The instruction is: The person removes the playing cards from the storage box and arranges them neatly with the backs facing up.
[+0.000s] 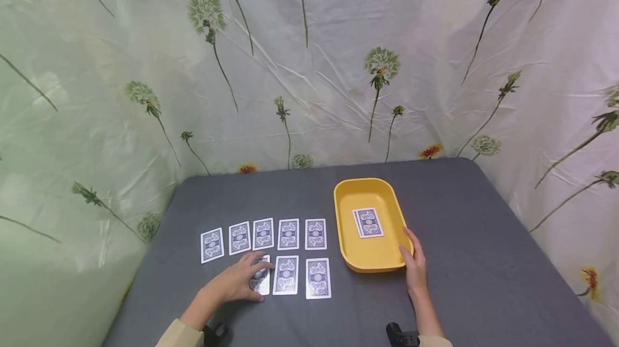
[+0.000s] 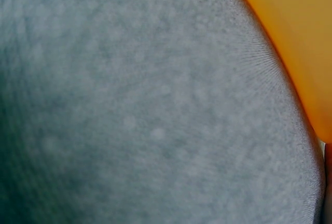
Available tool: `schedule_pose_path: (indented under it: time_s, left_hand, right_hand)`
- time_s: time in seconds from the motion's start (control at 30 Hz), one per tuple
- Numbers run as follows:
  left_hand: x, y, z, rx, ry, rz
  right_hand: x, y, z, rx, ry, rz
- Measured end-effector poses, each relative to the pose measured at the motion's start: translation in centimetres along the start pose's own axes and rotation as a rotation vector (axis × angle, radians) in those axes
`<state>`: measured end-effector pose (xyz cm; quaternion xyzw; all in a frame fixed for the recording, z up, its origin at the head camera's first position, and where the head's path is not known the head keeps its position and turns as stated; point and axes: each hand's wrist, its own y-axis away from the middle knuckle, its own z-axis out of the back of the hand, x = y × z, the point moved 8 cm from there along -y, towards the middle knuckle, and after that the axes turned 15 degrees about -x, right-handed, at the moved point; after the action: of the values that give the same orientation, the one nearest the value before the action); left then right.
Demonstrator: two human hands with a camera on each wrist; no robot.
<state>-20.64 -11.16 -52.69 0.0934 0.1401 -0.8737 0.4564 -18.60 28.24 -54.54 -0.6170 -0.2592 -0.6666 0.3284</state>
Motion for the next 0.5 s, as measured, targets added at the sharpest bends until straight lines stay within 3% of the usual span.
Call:
schedule_pose_path:
  time_s: [0.5]
  left_hand:
    - [-0.1, -0.18, 0.28, -0.036, 0.02, -0.029]
  right_hand:
    - [-0.29, -0.08, -0.06, 0.006, 0.035, -0.016]
